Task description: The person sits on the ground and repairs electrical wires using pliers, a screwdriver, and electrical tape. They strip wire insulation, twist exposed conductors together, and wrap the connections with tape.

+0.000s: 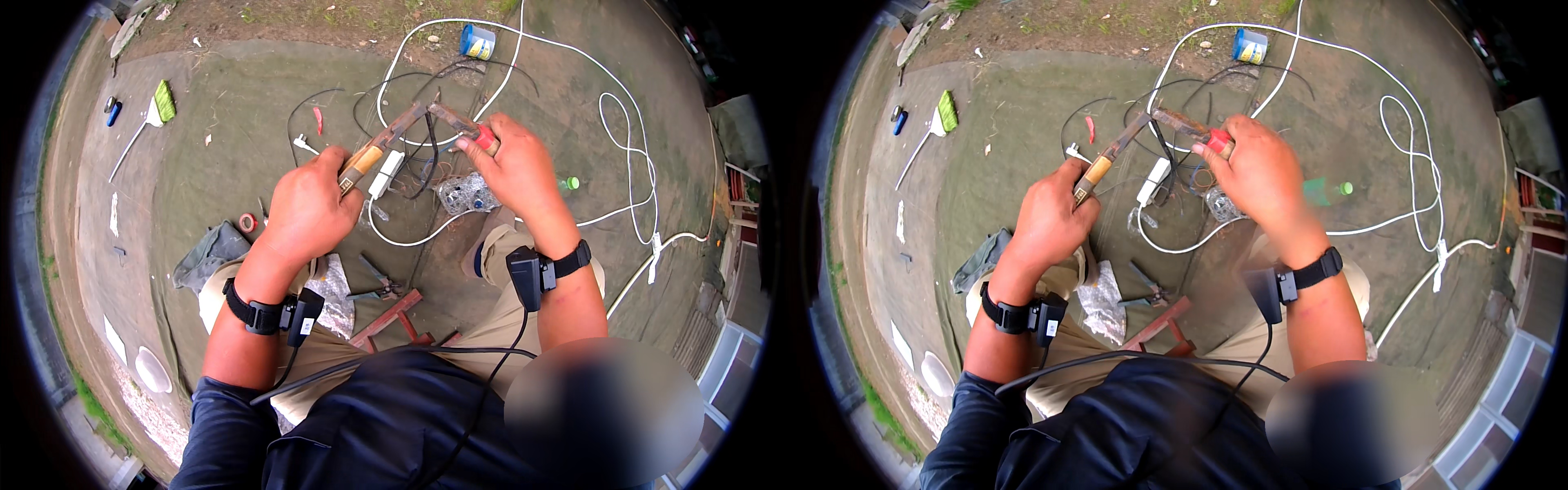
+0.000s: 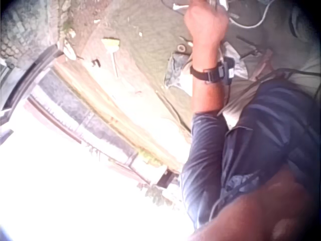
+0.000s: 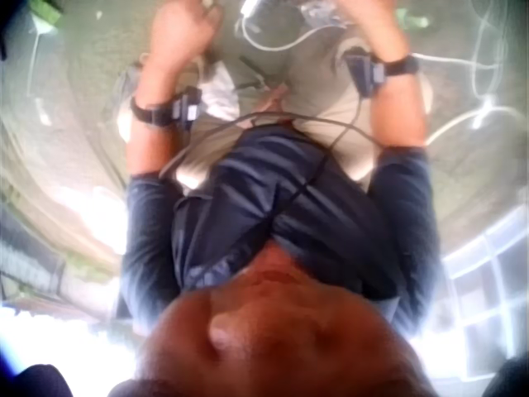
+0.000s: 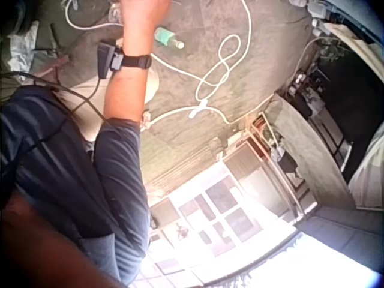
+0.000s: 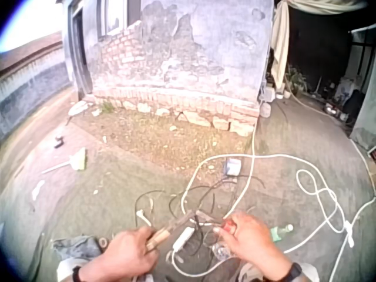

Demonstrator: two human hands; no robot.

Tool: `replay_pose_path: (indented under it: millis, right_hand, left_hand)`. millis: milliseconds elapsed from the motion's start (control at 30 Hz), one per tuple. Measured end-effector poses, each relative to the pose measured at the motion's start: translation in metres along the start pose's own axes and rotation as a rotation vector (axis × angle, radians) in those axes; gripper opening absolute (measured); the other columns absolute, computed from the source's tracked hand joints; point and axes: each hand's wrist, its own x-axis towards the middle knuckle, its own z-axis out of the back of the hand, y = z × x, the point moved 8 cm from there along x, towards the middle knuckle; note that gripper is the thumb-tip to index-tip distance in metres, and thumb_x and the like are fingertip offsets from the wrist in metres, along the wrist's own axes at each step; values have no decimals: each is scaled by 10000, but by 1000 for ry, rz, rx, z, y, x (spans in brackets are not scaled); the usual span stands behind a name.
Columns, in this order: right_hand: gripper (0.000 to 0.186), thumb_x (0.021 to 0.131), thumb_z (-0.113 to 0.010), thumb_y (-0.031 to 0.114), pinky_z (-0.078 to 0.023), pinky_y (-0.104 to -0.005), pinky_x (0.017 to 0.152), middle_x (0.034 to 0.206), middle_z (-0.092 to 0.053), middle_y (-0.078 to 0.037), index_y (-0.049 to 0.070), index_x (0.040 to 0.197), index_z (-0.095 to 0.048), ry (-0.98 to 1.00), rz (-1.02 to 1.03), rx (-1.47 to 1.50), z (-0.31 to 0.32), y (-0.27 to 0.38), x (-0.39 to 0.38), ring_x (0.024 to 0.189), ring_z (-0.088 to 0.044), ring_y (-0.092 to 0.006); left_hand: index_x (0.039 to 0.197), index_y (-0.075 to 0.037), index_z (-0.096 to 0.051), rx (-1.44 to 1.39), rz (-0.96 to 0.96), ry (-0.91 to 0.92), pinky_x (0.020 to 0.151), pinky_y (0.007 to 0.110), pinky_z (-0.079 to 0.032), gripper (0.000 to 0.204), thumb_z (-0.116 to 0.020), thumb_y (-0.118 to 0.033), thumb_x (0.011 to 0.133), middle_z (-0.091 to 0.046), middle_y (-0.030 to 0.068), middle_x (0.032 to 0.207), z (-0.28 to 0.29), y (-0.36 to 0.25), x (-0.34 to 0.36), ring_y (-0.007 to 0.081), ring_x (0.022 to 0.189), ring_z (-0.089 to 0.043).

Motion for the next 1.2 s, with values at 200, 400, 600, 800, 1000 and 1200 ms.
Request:
replay_pose_path:
  millis: [200,400,600,800,1000,1200]
  right_hand:
    - [287,795,-763,259,-485,-439,726,863,-621,-134,45,890,-597,-113,111,-99,11,5,0,844,-595,-363]
    - [277,714,-790,155,-501,-426,736,853,-638,-99,74,911,-614,-147,144,-111,14,3,-2,843,-613,-334]
    - [244,788,-772,202,-488,-427,709,849,-629,-136,36,865,-610,-212,46,-55,32,-25,-3,804,-605,-354]
    - [298,830,-757,271,-476,-415,671,830,-616,-168,23,864,-596,-232,31,-57,38,-35,-4,778,-592,-378]
    - [360,893,-695,380,-483,-424,656,788,-636,-177,38,951,-601,-203,-268,-124,63,-88,-12,762,-606,-393]
    - [399,867,-718,409,-494,-454,707,865,-662,-195,39,975,-615,-318,-388,-152,83,-118,-20,822,-629,-418]
  left_hand:
    - [1053,-2,-594,-37,-19,-5,711,498,-479,308,-584,-51,749,-629,248,819,12,-1,-6,461,792,-602]
    - [1044,-3,-599,-31,-53,-11,712,489,-480,307,-591,-47,741,-620,249,830,13,0,-11,455,803,-597]
    - [1041,-6,-600,-24,2,-40,697,465,-488,294,-571,-18,748,-623,231,801,26,19,-18,442,770,-603]
    - [1048,-11,-604,46,-18,-91,675,431,-493,292,-557,-17,760,-614,203,757,40,27,-18,388,718,-616]
    - [1056,-21,-609,100,134,-222,681,370,-492,284,-552,-7,778,-616,155,780,78,77,-28,304,704,-617]
    - [1060,-32,-610,112,267,-310,654,318,-479,256,-514,-21,823,-615,87,753,99,117,-45,185,669,-593]
